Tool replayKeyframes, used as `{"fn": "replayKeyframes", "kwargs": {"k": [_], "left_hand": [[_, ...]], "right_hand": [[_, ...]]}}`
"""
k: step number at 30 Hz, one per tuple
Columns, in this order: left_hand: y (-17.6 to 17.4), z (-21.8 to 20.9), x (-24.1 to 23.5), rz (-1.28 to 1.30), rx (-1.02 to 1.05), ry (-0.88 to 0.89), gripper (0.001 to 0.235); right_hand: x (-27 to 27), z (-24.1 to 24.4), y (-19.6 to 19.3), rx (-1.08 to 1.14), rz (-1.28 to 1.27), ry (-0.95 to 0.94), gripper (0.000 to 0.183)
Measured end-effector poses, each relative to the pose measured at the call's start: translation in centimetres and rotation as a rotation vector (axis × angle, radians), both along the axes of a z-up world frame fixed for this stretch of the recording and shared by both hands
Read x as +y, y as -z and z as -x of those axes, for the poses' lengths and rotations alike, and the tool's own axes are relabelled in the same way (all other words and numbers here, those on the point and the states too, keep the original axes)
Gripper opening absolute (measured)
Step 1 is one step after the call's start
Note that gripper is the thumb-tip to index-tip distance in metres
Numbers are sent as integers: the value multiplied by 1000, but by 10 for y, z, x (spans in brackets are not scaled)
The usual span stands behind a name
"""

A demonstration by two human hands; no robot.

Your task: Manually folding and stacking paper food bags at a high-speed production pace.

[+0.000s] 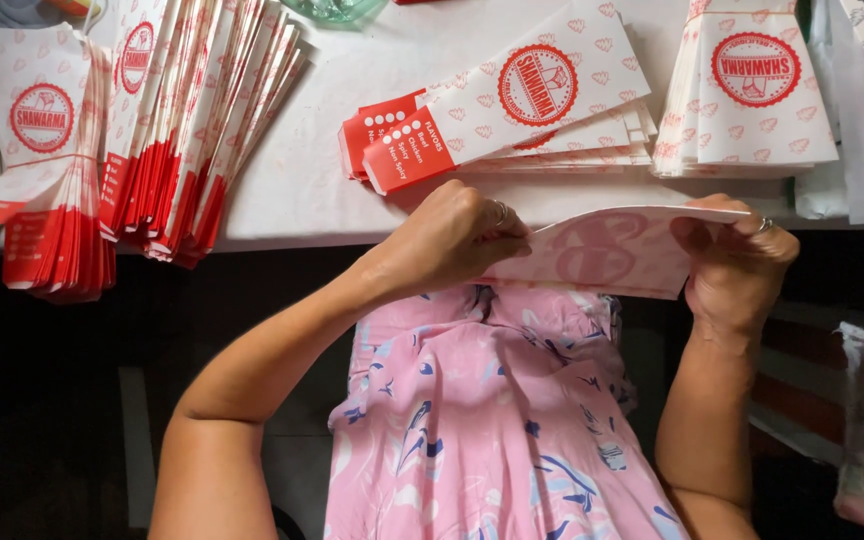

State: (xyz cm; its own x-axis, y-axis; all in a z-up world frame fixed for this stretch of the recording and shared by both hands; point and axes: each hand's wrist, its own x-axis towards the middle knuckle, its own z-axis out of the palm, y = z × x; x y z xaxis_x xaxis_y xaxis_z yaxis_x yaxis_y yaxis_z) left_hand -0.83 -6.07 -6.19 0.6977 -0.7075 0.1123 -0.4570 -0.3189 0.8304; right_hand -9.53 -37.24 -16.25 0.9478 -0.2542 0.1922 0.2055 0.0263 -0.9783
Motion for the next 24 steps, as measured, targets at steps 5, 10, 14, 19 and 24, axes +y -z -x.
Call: {"fn": "replayKeyframes", "kwargs": {"k": [5, 10, 14, 19, 24], "left_hand": [[-1, 1, 1, 72, 52, -40, 8], [-5, 2, 3, 69, 101, -107, 9], [-12, 0, 4, 97, 140, -122, 13], [-25, -20, 7, 8, 200, -113, 13], [-35, -60, 13, 171, -420, -243, 4]], "right_hand": [[5, -1, -11, -4, -33, 0, 51], [6, 0, -23, -100, 144, 12, 61], [-8, 7, -3, -18, -14, -97, 59], [-3, 10, -19, -12, 221, -121, 43], [-18, 11, -3, -464, 52, -28, 72]]}}
